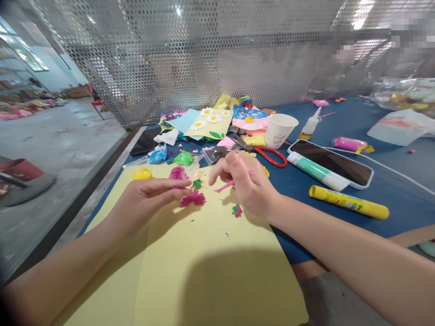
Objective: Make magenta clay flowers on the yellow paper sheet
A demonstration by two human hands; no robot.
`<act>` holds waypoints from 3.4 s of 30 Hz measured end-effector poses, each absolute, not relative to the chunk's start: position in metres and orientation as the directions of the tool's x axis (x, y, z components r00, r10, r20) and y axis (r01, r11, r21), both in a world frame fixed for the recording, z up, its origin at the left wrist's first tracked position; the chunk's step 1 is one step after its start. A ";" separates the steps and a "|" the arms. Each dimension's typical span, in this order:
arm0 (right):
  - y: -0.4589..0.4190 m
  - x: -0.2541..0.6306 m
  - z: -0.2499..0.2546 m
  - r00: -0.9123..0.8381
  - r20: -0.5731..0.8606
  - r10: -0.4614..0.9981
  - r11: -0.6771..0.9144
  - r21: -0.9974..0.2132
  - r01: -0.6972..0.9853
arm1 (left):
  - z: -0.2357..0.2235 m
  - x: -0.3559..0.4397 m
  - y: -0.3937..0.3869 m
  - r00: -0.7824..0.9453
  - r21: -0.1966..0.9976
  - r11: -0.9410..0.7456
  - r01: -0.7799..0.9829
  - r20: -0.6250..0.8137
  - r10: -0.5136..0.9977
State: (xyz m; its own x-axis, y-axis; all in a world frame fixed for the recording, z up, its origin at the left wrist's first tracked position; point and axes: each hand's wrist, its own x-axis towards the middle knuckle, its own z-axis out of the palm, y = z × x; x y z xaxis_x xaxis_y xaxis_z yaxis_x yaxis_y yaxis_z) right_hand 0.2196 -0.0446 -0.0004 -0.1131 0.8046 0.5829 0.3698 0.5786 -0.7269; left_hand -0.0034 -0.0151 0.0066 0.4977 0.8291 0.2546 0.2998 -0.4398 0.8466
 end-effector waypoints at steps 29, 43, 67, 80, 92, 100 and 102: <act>-0.035 0.226 -0.010 -0.593 0.183 0.784 0.428 -0.851 0.303 | -0.007 -0.018 -0.003 0.910 0.166 -0.932 0.321 0.218 0.353; -0.037 0.224 -0.014 -0.633 0.219 0.743 0.541 -0.753 0.375 | -0.007 -0.019 -0.002 0.859 0.184 -0.909 0.373 0.302 0.414; -0.044 0.215 -0.012 -0.540 0.167 0.825 0.434 -0.800 0.415 | -0.002 -0.015 -0.009 0.839 0.095 -0.936 0.338 0.420 0.345; -0.034 0.219 -0.010 -0.386 -0.043 0.921 0.062 -0.965 0.254 | 0.002 -0.012 -0.009 0.758 0.223 -0.888 0.401 0.463 0.459; -0.033 0.220 -0.010 -0.292 0.091 0.952 0.157 -0.966 0.208 | 0.004 -0.012 -0.009 0.633 0.543 -0.696 0.469 0.343 0.694; -0.034 0.222 -0.013 -0.382 0.055 0.922 0.157 -0.958 0.242 | -0.002 -0.012 -0.006 0.705 0.451 -0.771 0.449 0.351 0.616; -0.034 0.222 -0.014 -0.394 0.037 0.918 0.132 -0.967 0.217 | -0.001 -0.011 -0.006 0.720 0.430 -0.791 0.436 0.361 0.593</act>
State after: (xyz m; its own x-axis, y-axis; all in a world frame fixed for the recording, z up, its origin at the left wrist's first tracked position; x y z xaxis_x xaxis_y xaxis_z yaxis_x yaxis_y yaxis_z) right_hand 0.2221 -0.0336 -0.0138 -0.3938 0.9185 0.0369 0.2169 0.1318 -0.9673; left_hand -0.0112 -0.0055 -0.0013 0.7201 0.5928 0.3606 0.4357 -0.7908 0.4298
